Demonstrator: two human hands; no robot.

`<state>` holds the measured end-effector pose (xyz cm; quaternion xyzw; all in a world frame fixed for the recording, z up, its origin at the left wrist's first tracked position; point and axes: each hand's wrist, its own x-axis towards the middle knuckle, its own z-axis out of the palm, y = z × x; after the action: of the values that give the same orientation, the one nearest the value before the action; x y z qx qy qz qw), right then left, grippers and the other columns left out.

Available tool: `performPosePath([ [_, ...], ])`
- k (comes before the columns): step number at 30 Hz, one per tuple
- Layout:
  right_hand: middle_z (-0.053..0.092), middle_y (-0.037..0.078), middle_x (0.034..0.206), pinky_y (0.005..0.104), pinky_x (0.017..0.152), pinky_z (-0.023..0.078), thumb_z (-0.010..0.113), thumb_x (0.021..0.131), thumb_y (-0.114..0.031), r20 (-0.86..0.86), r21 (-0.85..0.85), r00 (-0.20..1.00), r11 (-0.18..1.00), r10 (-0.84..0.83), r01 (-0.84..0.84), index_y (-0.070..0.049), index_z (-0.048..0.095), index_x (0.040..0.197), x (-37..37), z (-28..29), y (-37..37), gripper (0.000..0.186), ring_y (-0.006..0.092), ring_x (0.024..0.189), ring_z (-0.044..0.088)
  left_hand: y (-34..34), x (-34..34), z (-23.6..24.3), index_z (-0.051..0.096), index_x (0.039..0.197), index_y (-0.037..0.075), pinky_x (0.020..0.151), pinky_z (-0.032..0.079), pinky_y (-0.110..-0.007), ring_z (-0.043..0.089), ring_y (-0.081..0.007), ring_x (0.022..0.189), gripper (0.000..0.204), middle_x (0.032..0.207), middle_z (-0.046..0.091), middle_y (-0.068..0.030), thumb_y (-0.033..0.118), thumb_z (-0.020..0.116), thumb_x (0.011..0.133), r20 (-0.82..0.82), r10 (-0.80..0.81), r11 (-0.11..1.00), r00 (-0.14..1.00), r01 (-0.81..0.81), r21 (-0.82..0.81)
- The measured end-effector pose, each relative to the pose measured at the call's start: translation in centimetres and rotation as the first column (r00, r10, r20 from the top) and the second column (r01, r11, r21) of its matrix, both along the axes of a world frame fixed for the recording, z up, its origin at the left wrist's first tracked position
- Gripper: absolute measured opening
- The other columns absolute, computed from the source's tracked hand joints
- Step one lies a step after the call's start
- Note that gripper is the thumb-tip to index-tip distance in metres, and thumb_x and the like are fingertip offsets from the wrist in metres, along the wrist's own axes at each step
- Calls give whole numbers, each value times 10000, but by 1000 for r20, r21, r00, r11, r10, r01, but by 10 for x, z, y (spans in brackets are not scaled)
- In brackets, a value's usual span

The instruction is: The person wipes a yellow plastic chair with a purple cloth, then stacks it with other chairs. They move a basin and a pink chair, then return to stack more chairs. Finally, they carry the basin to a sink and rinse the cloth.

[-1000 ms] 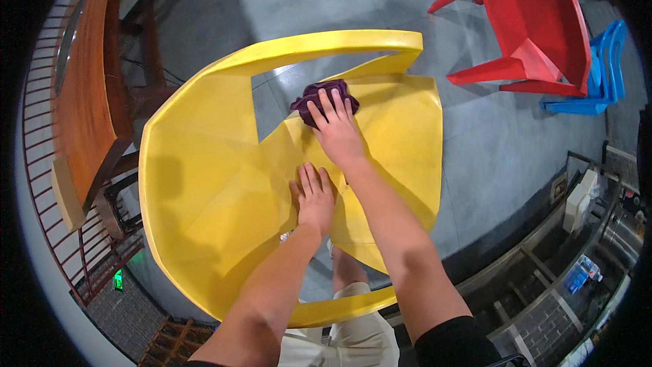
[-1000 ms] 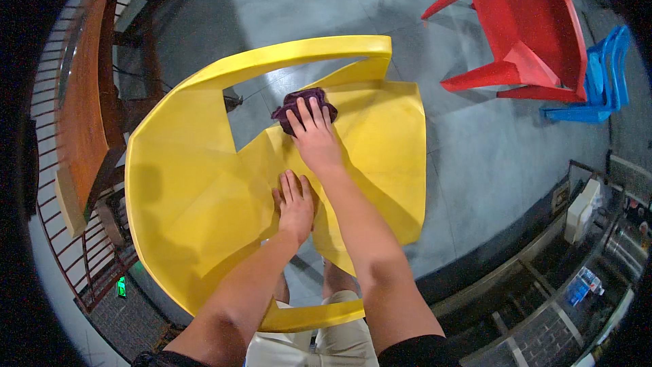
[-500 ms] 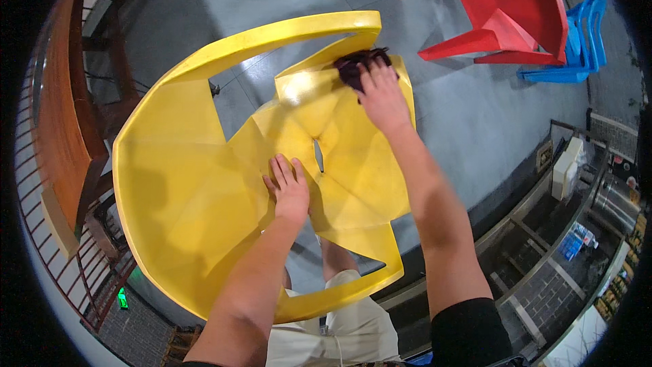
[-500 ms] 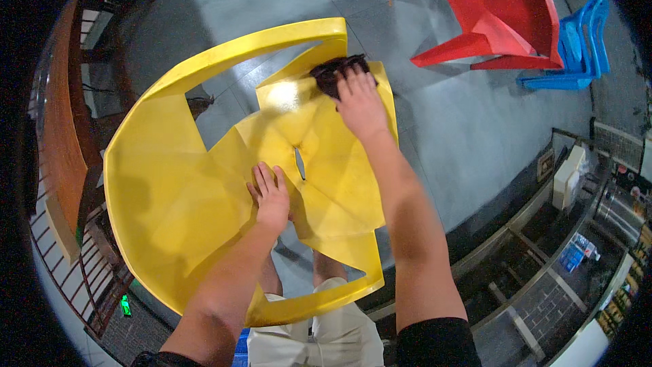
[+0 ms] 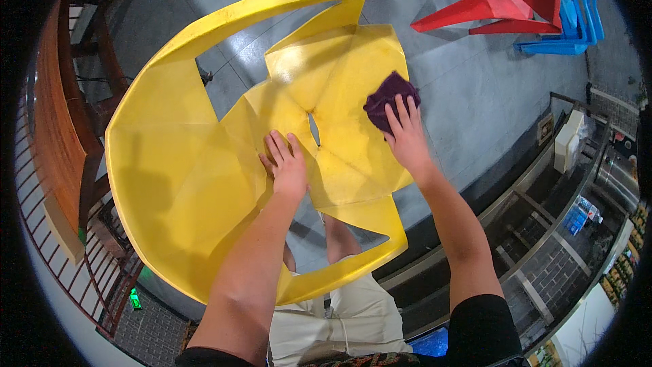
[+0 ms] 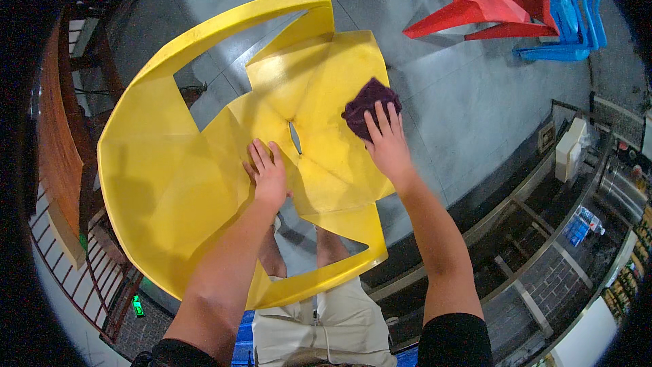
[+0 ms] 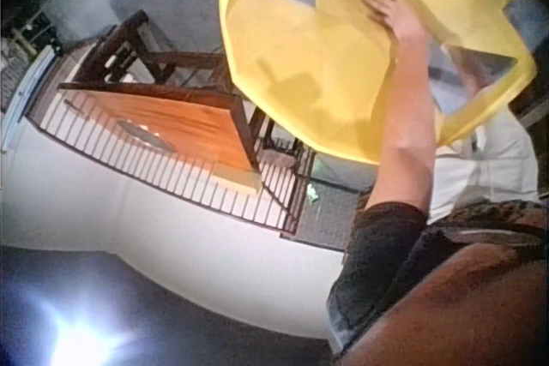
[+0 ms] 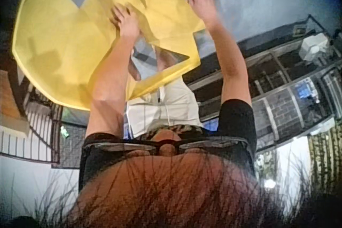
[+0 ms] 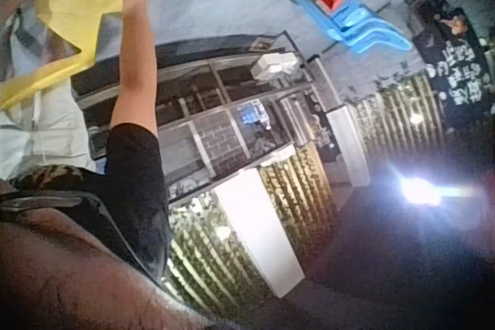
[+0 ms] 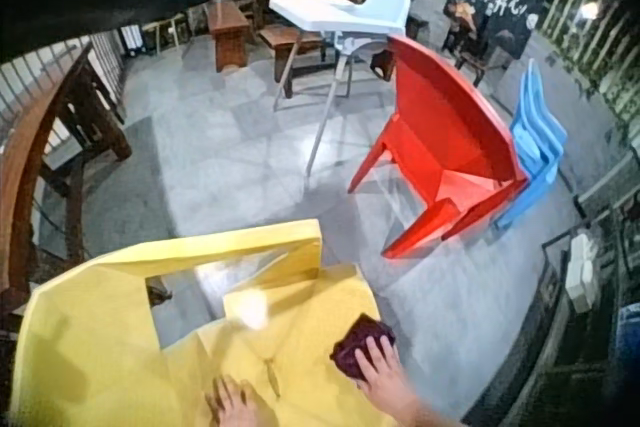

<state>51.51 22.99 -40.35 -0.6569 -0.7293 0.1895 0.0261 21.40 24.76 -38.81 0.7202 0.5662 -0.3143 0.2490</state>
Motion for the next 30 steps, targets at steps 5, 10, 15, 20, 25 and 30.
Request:
performPosePath([
  [5, 228, 172, 1620, 583, 1193, 237, 736, 837, -205, -1, -167, 997, 983, 72, -71, -85, 414, 1492, -2, 18, -59, 739, 424, 1485, 198, -1, 5, -4, 94, 1559, -19, 1147, 195, -693, 1, -517, 1502, 1300, 1593, 7, -373, 261, 935, 608, -3, 24, 1000, 1000, -24, -7],
  [10, 281, 174, 1603, 582, 1178, 266, 753, 807, -226, -2, -271, 983, 946, 184, -177, -87, 440, 1479, 2, 32, -116, 754, 417, 1470, 258, 0, 5, -2, 90, 1560, -16, 1152, 184, -692, 1, -520, 1500, 1298, 1592, 4, -372, 250, 935, 610, -5, 7, 1000, 1000, -7, -1],
  [15, 306, 152, 1595, 568, 1192, 239, 743, 827, -290, -59, -210, 997, 976, 54, -65, -88, 411, 1489, -17, 29, -103, 768, 395, 1474, 261, -5, 2, -5, 79, 1561, -14, 1153, 182, -693, -11, -521, 1499, 1313, 1592, -22, -370, 227, 940, 600, 24, 37, 999, 999, -37, 5],
  [20, 317, 181, 1580, 539, 1180, 265, 741, 835, -321, -77, -34, 997, 999, -11, 8, -28, 434, 1459, -59, 4, -28, 755, 386, 1466, 273, -4, 0, -7, 73, 1565, -2, 1155, 190, -686, -16, -510, 1504, 1344, 1598, -27, -359, 245, 952, 578, 5, 19, 1000, 1000, -19, -5],
  [25, 285, 171, 1599, 531, 1195, 241, 693, 872, -382, -80, 42, 997, 999, 24, -20, -54, 430, 1475, -96, -17, 21, 735, 377, 1481, 244, -3, 4, -7, 73, 1567, 4, 1160, 189, -677, -15, -502, 1508, 1368, 1606, -21, -346, 246, 961, 556, 8, 27, 999, 1000, -27, 21],
  [30, 266, 176, 1610, 541, 1197, 224, 665, 891, -419, -71, 27, 996, 998, 52, -51, -78, 430, 1486, -121, -22, 26, 725, 390, 1483, 233, -3, 6, -9, 83, 1567, 2, 1165, 173, -676, -14, -497, 1510, 1371, 1607, -25, -346, 244, 965, 546, 12, 51, 999, 999, -51, 17],
])
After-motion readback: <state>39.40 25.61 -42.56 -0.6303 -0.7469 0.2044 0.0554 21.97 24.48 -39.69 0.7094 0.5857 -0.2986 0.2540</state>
